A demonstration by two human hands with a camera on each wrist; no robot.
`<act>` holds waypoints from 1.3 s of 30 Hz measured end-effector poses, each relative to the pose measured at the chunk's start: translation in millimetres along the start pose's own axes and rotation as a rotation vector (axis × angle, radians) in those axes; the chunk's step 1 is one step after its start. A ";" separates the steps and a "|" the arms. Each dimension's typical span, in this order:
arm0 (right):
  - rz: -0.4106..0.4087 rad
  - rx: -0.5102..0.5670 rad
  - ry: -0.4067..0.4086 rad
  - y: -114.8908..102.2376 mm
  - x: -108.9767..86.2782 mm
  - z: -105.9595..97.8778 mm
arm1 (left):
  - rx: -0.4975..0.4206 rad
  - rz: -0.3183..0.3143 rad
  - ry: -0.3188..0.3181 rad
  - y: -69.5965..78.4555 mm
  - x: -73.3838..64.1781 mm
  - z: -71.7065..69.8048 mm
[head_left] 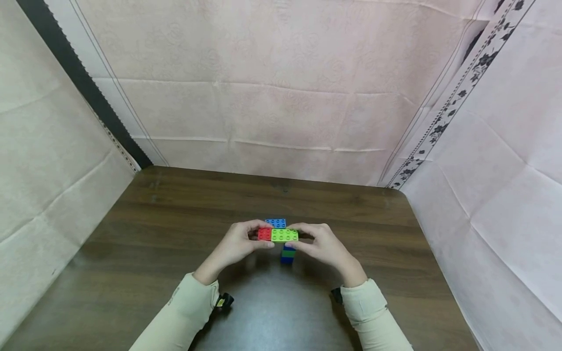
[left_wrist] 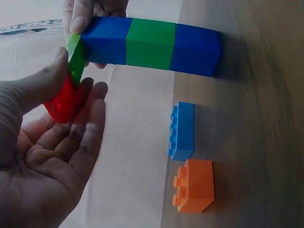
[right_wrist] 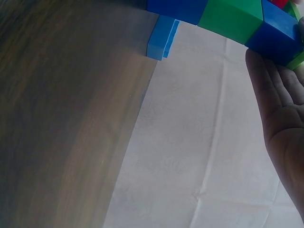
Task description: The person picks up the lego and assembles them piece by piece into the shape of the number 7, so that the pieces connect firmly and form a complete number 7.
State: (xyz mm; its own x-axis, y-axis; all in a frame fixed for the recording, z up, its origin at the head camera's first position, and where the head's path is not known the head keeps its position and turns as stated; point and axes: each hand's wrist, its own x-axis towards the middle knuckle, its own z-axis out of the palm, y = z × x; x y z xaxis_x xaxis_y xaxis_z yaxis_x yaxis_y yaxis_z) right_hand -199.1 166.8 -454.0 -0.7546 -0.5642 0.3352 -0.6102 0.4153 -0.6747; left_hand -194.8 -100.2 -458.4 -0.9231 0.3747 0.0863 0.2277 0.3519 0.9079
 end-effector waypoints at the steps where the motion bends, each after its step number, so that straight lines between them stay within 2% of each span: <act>1: 0.004 0.000 -0.002 -0.1 0.0 -0.1 | 0.013 0.007 0.000 -0.3 0.0 -0.4; 12: 0.011 -0.006 -0.005 -1.6 -0.8 -0.1 | 0.013 0.049 -0.018 -2.9 0.0 -3.1; 25: 0.007 0.018 0.003 -1.1 -0.8 2.0 | -0.022 0.045 -0.016 -6.8 0.8 -2.3; 35: -0.063 0.018 -0.023 3.3 2.8 -2.1 | -0.019 0.063 -0.018 -8.4 0.5 -3.9; 39: -0.033 0.035 -0.024 5.1 4.2 -6.9 | -0.016 0.054 -0.018 -9.1 0.4 -4.0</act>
State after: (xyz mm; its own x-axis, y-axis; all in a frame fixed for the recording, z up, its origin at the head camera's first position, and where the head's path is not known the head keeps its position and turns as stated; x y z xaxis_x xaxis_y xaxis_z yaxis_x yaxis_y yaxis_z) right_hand -207.0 171.4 -451.4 -0.7281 -0.5939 0.3422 -0.6253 0.3710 -0.6865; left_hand -198.5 -106.8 -465.0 -0.9040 0.4080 0.1282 0.2719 0.3169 0.9087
